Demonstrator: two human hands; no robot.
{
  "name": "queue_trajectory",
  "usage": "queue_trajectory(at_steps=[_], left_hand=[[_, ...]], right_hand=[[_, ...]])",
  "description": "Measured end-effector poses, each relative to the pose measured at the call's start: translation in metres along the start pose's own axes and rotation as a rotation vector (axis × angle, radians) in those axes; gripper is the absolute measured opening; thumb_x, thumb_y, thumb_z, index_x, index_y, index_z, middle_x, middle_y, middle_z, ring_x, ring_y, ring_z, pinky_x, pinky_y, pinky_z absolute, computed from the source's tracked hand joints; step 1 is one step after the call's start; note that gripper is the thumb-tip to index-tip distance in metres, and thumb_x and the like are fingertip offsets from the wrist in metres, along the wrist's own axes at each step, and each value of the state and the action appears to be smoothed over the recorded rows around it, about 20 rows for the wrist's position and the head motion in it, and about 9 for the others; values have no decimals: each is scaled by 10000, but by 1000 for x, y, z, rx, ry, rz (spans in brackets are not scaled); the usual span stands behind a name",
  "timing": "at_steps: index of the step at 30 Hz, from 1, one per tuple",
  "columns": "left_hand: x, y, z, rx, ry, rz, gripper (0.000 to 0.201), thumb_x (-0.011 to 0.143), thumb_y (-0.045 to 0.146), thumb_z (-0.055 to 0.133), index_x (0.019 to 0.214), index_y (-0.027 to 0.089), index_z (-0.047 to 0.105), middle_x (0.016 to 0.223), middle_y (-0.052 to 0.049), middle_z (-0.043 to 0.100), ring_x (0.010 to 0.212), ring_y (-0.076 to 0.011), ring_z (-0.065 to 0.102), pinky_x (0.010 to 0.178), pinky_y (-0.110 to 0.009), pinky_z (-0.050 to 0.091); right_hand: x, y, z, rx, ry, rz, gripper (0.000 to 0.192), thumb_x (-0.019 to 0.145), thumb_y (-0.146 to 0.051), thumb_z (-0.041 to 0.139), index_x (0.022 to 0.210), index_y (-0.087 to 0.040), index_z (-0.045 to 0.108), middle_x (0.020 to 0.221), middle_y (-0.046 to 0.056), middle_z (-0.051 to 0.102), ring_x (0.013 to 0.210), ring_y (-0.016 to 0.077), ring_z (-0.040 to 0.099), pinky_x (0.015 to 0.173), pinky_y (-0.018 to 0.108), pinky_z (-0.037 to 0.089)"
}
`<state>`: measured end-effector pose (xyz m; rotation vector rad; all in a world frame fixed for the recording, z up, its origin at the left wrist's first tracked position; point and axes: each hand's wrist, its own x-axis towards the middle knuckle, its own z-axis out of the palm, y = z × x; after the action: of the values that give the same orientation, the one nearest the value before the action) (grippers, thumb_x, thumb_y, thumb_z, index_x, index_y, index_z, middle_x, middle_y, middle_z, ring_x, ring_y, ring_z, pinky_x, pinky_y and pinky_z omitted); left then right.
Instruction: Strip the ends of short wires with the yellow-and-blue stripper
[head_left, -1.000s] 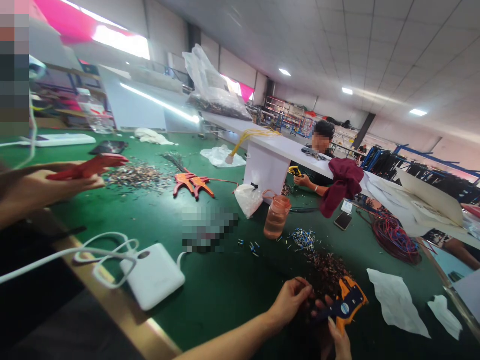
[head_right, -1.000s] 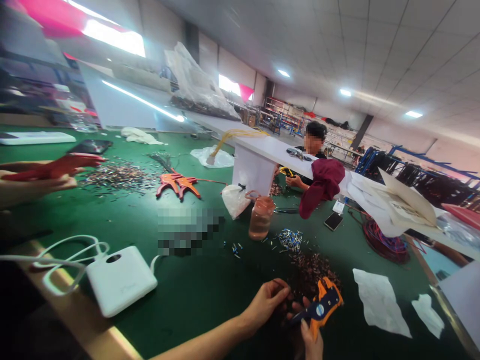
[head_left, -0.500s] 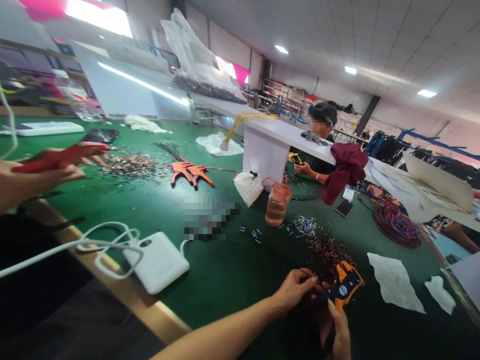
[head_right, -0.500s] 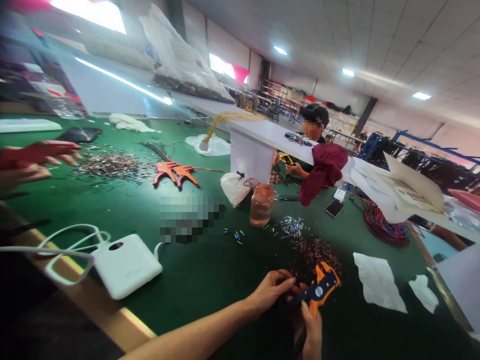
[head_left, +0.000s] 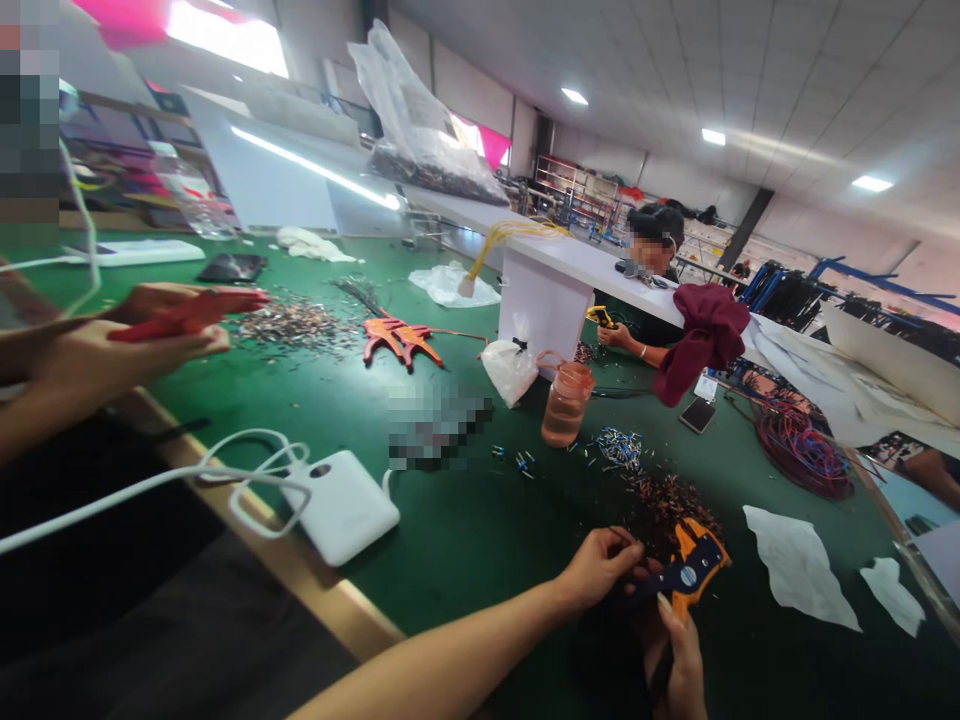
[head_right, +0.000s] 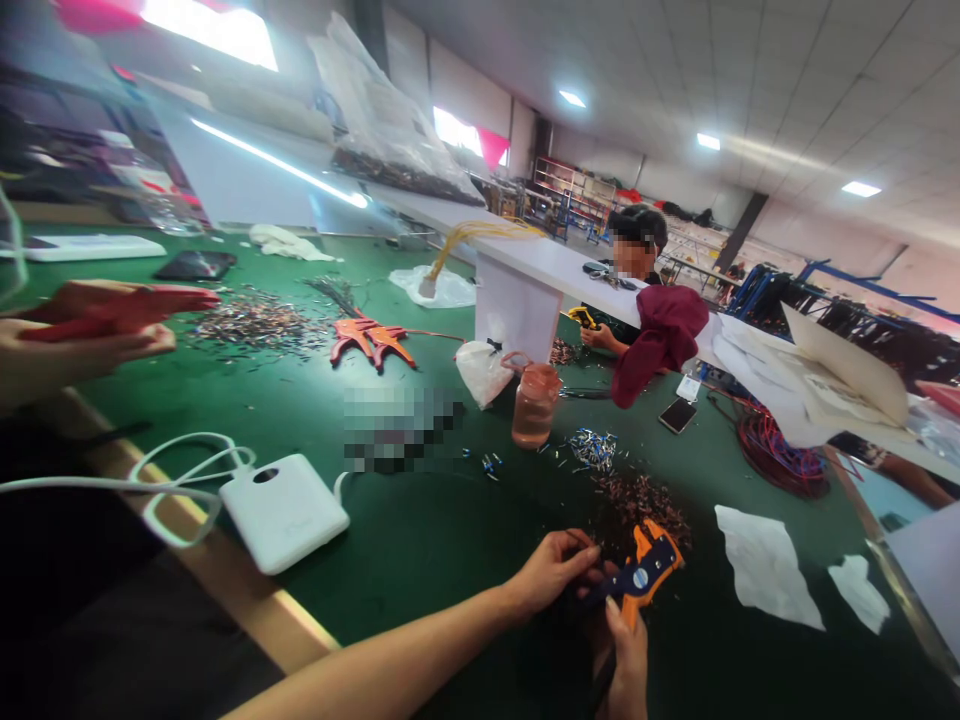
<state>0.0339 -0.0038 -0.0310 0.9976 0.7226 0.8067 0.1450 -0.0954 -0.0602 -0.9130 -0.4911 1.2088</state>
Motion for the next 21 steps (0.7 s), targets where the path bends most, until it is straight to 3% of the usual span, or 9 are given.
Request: queue_trajectory(at_steps=[6, 15, 21], left_hand=[[3, -8, -2, -44, -25, -22, 570, 539, 660, 743, 698, 149, 548, 580, 18, 617, 460, -93, 515, 494, -240, 414], [0, 1, -1, 25, -30, 9, 574, 549, 675, 727, 681, 142, 560, 607, 1, 629, 479, -101, 531, 495, -231, 383], [2, -3, 0, 52, -13, 9, 602, 542, 707, 706, 711, 146, 571, 571, 17, 594, 475, -103, 521, 484, -223, 363]], right_hand=[[4, 1, -1, -31, -10, 5, 341, 723, -419, 761, 989, -206, 741, 944, 97, 770, 986, 313, 693, 900, 503, 523], [2, -4, 6, -49, 25, -49, 373, 701, -426, 767, 1000, -205, 733, 944, 84, 766, 863, 290, 715, 867, 492, 541], [0, -12, 14, -63, 13, -62, 344, 687, -389, 782, 965, -190, 740, 902, 85, 767, 924, 299, 701, 869, 477, 540]])
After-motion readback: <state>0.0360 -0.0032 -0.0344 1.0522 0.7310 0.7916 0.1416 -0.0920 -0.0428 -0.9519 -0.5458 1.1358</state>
